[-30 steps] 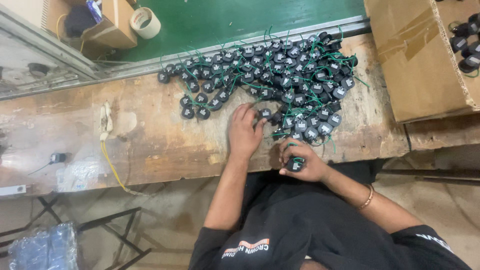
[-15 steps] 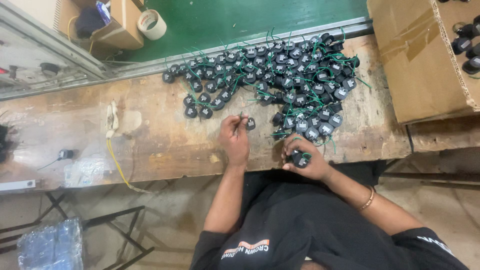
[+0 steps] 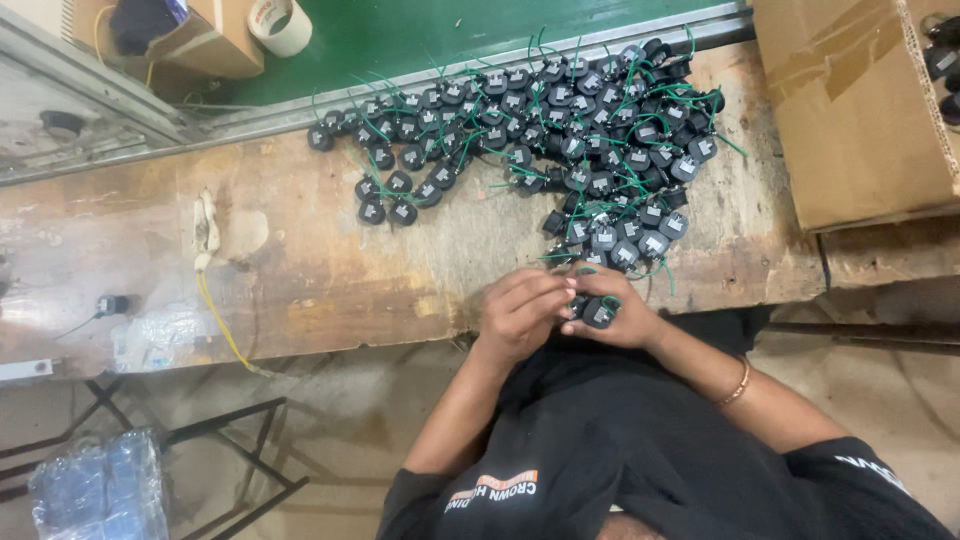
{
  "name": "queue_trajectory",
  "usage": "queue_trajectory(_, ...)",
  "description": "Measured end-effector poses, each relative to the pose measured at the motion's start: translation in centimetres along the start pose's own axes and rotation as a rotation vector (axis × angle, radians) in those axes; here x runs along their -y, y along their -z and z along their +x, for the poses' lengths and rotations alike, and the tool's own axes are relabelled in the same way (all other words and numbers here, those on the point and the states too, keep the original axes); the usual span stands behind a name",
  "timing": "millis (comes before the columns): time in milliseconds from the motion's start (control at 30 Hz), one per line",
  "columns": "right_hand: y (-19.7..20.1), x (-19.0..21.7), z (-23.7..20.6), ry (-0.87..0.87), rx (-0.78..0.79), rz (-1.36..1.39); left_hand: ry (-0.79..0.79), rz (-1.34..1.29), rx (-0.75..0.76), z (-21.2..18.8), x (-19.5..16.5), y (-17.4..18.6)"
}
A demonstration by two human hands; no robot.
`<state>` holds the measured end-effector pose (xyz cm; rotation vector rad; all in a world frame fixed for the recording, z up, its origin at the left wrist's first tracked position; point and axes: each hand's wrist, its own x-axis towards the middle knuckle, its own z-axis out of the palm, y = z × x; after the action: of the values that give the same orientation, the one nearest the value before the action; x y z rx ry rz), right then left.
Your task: The person picks black power adapters with green cords from a pile on the workbench one at a time, wraps each cord around its adapter body with both hands, and places the finished unit into a cardboard box beside the pile.
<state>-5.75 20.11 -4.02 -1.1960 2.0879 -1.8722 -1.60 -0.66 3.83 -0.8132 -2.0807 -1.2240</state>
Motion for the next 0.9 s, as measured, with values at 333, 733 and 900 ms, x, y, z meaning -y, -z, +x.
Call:
queue_trajectory(333, -0.7, 0.5, 0.3, -0.007, 0.002, -0.099, 0.463, -0.272, -0.046, -2.5, 1.0, -0.9)
queue_trajectory(733, 0.3, -3.4, -1.7, -0.027, -0.043, 0.092, 0.388, -0.479, 0.266, 0.5, 2.8, 0.4)
queue_trajectory(900, 0.4, -2.8, -1.8, -0.097, -0.09, 0.428, 0.417, -0.576, 0.048, -0.6, 5.9, 1.4)
